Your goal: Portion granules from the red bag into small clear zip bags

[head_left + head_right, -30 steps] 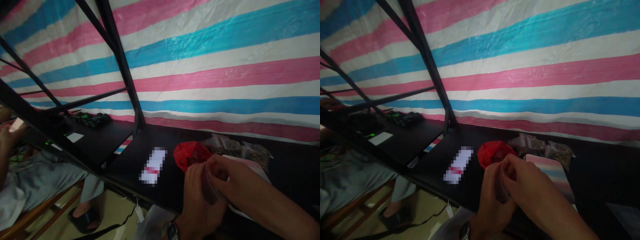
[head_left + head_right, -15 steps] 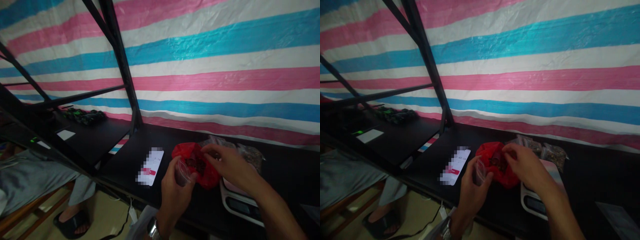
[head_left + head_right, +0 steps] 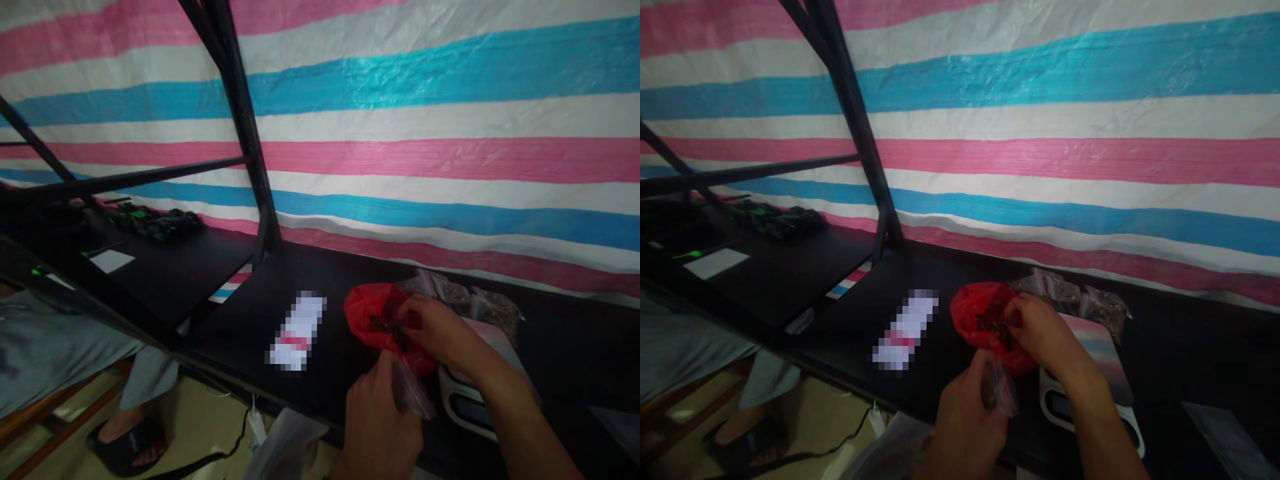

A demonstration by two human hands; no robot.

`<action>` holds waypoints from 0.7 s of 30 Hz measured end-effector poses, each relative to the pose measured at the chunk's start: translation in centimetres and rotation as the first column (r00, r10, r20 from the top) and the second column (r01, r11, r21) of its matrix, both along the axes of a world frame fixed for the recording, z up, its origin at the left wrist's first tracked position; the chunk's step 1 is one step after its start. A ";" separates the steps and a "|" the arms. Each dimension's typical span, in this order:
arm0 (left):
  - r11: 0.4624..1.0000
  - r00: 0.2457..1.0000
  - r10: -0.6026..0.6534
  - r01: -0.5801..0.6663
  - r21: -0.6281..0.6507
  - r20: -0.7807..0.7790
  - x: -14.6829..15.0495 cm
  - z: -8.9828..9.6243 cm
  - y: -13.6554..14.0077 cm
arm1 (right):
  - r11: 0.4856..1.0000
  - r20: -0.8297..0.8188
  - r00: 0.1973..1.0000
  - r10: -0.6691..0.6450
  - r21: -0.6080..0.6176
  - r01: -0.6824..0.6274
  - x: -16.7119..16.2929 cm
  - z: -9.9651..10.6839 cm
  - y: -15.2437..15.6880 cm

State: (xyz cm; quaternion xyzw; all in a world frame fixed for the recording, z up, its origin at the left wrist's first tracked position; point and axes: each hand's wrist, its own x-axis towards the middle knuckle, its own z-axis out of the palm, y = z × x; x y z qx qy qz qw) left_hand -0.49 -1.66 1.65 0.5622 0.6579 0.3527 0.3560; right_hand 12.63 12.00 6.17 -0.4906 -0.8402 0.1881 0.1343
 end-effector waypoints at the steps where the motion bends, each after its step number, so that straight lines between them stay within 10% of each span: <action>1: 1.000 0.996 0.024 -0.023 -0.007 0.088 0.3 -0.1 0.0 | 1.000 -0.001 1.000 0.003 -0.018 -0.003 0.2 0.1 -0.3; 9: 0.944 0.747 0.189 -0.316 0.091 0.637 2.0 -0.9 2.0 | 0.993 0.068 0.998 -0.012 -0.114 0.019 1.0 1.3 -2.6; 15: 0.853 0.621 0.320 -0.517 0.067 0.715 1.8 -1.4 3.8 | 0.989 0.006 1.000 -0.028 -0.143 0.029 0.5 0.3 -3.4; 21: 0.755 0.660 0.402 -0.631 0.178 0.634 -0.3 -0.9 4.9 | 0.989 -0.006 0.996 -0.088 -0.124 0.087 0.5 0.4 -3.6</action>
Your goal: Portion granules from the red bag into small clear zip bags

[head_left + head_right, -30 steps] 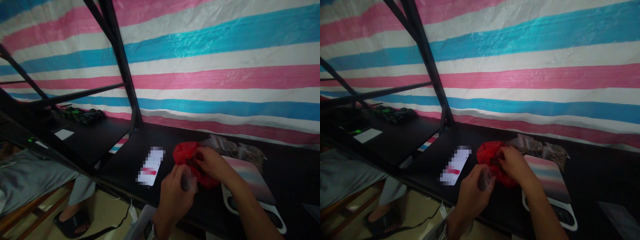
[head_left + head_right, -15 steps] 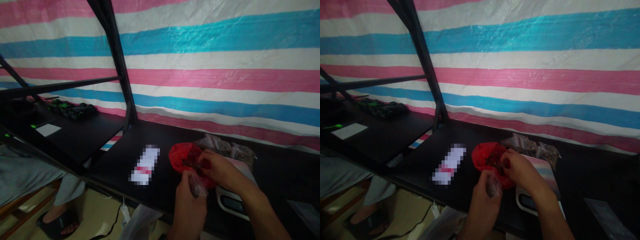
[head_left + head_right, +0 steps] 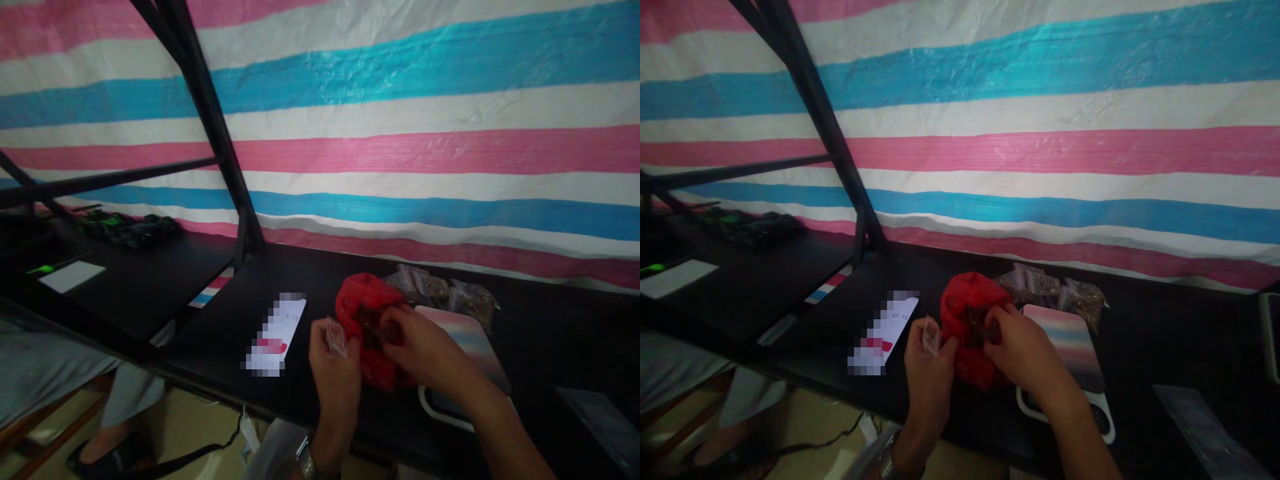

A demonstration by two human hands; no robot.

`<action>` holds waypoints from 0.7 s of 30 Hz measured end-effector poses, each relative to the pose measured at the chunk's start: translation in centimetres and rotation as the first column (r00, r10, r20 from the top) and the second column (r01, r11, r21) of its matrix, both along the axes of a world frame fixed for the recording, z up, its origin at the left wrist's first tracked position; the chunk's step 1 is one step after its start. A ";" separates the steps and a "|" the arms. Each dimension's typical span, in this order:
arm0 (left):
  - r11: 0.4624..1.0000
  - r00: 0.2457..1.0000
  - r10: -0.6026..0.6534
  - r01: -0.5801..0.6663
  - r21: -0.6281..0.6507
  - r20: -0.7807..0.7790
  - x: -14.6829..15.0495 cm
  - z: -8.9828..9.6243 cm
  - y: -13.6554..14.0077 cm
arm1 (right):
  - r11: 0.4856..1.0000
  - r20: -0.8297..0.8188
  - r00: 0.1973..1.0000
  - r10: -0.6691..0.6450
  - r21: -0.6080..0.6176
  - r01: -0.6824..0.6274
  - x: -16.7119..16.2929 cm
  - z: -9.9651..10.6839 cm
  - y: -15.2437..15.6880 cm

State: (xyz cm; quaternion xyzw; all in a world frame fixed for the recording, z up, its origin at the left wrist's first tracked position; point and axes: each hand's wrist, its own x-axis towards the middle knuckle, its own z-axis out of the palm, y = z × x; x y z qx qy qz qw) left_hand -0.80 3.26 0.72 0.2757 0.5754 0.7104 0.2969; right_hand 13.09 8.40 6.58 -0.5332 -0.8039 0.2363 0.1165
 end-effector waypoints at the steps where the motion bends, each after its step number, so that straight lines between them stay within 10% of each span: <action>1: 0.999 0.999 0.029 -0.028 0.033 -0.043 -0.4 0.2 0.1 | 0.999 0.013 1.000 -0.023 0.024 0.023 0.1 0.1 0.0; 9: 0.985 0.957 0.020 0.031 0.170 -0.290 -1.9 0.8 -0.2 | 0.994 -0.010 0.997 -0.080 0.071 0.081 -0.9 0.4 0.3; 21: 0.985 0.981 -0.128 0.109 -0.130 -0.144 0.8 0.5 -2.5 | 0.986 0.113 0.993 -0.039 0.164 0.020 -1.9 -0.6 1.5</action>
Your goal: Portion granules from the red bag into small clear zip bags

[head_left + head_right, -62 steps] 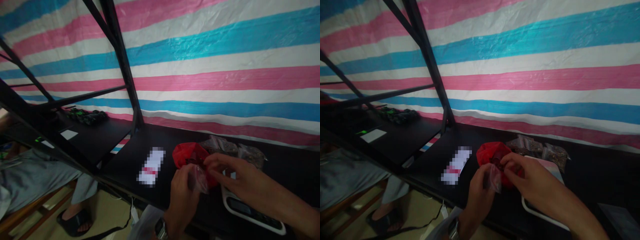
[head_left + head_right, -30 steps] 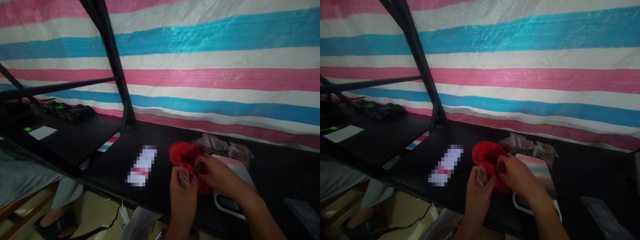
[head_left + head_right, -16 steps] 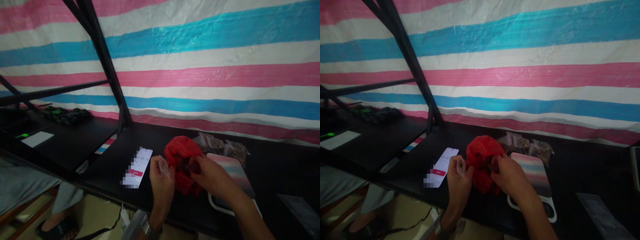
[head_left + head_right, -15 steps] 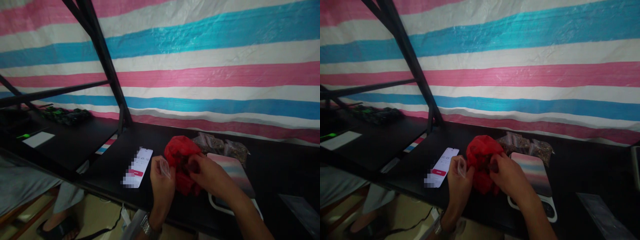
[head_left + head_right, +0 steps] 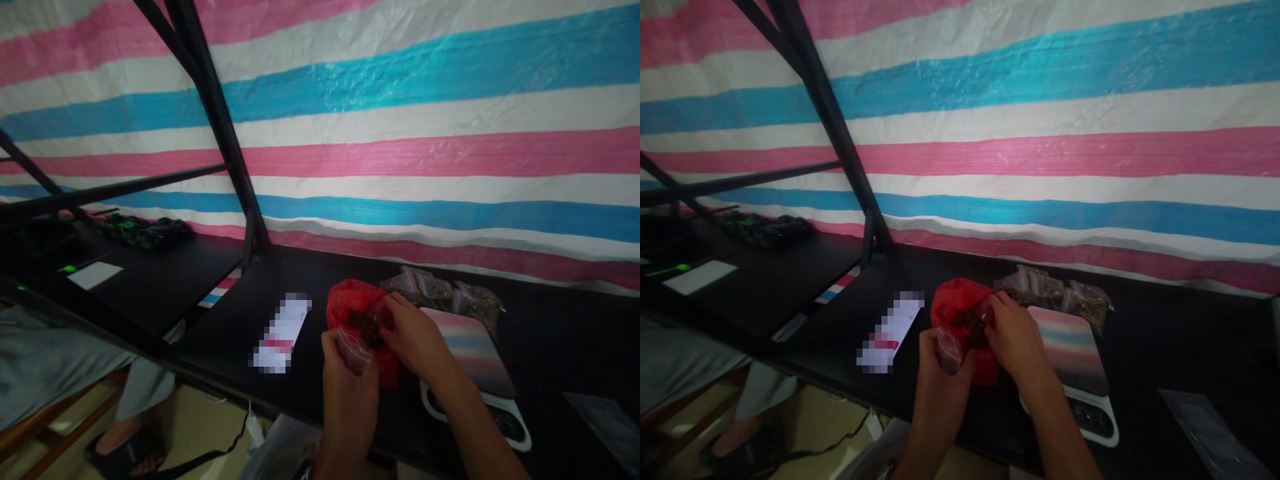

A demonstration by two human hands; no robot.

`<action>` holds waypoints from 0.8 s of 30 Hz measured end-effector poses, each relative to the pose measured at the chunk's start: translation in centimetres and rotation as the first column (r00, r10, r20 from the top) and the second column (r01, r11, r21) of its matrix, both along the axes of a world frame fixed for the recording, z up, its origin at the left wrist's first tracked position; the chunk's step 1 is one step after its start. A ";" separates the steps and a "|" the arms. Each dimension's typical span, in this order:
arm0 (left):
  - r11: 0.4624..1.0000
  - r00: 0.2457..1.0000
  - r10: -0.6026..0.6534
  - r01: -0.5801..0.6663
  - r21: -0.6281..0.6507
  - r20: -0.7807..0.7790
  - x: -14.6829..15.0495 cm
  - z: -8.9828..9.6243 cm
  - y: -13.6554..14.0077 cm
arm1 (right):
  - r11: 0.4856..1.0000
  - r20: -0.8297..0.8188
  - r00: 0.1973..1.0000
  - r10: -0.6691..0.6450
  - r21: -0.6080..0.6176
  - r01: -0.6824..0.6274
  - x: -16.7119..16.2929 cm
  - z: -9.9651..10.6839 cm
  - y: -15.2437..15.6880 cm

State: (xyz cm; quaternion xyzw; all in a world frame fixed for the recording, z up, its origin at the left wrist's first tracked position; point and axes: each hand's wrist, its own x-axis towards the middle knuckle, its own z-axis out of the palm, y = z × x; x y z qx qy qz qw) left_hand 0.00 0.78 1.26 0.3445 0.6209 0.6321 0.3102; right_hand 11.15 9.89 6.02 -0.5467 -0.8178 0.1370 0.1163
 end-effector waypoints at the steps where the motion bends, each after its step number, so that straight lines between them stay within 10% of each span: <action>1: 1.000 1.000 -0.008 0.008 -0.008 0.008 0.3 0.0 0.0 | 1.000 -0.007 1.000 0.006 -0.012 -0.007 0.1 0.0 0.0; 14: 0.947 0.964 0.262 -0.247 0.205 -0.050 -3.8 0.5 2.3 | 0.988 -0.060 0.998 0.019 -0.153 -0.028 0.6 0.9 -1.7; 24: 0.979 0.979 0.204 -0.204 0.012 -0.012 -0.3 0.1 -1.2 | 0.994 0.194 0.980 0.047 -0.105 -0.027 -1.4 2.3 -3.7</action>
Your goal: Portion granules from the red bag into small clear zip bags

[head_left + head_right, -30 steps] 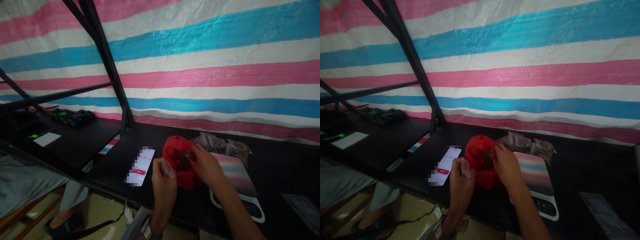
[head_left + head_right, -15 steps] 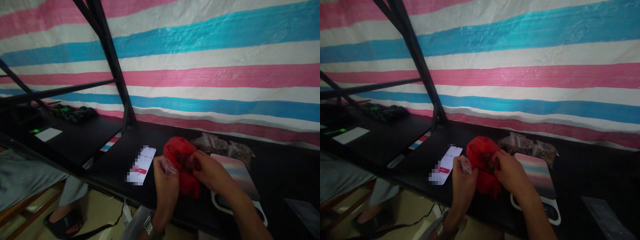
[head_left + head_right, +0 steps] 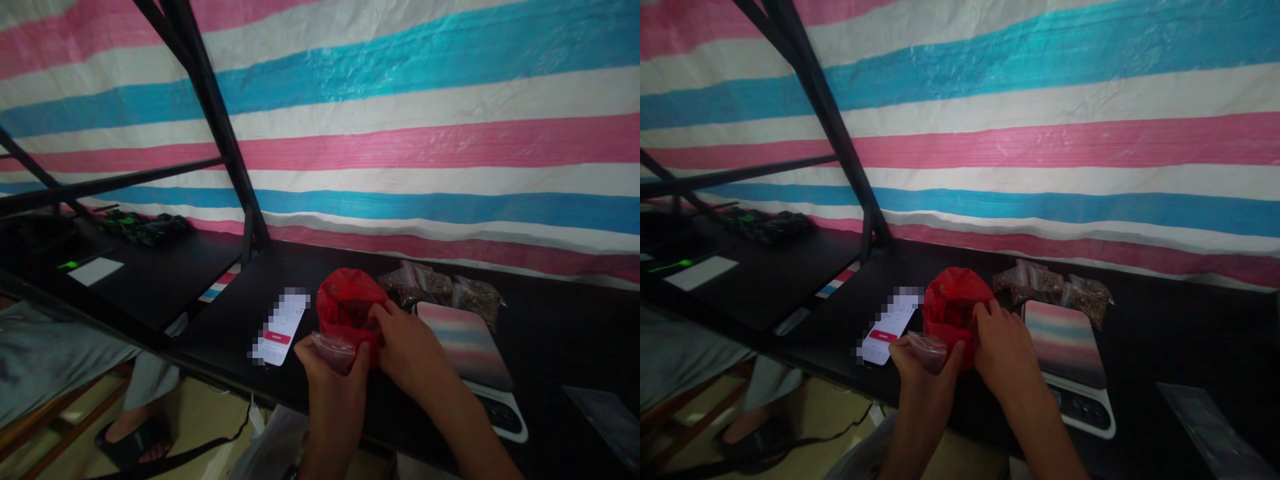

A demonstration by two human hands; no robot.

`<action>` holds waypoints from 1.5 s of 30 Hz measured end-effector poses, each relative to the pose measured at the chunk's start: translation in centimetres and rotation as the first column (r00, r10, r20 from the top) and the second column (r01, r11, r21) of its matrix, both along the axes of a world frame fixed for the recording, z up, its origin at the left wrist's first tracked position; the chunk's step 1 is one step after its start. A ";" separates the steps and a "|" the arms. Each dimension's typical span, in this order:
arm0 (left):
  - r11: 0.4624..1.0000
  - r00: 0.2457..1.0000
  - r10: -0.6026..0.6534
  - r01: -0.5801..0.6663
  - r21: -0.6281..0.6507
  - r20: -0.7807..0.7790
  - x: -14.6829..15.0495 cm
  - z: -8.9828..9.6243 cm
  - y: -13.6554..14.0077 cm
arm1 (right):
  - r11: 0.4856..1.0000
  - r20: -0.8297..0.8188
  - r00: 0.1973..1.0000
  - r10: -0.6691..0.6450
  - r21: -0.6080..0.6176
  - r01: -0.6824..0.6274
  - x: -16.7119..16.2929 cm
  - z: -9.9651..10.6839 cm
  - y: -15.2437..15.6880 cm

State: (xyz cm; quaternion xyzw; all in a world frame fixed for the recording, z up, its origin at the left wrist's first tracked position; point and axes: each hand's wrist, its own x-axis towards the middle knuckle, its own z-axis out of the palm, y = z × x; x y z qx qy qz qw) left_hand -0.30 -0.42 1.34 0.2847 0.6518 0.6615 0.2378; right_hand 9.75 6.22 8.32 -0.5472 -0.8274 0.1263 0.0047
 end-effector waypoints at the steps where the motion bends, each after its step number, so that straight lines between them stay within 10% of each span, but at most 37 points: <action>1: 1.000 0.999 -0.001 0.001 0.008 0.042 0.2 0.2 0.1 | 0.999 -0.002 0.999 0.034 0.001 -0.034 -0.4 0.1 -0.5; 6: 0.997 0.978 -0.060 0.051 0.050 0.199 -0.9 0.7 0.8 | 0.993 -0.035 0.992 0.118 0.025 -0.117 -1.7 0.0 -2.0; 14: 0.974 0.975 0.089 -0.042 0.222 -0.204 -3.7 -0.9 1.8 | 0.983 -0.090 0.989 -0.121 0.127 0.132 0.6 -0.8 0.1; 23: 0.821 0.862 0.259 0.041 0.569 -0.436 -5.0 -1.7 2.9 | 0.993 -0.052 0.996 -0.078 0.081 0.083 -1.2 -1.7 0.0; 30: 0.871 0.877 0.238 -0.003 0.492 -0.416 -6.0 -2.1 3.2 | 0.992 -0.280 0.956 -0.086 0.065 0.108 -1.7 -1.3 -0.6; 45: 0.979 0.874 0.068 0.033 0.199 -0.481 -4.1 -3.2 3.4 | 0.981 -0.156 0.976 -0.153 0.098 0.169 -2.1 -2.6 1.6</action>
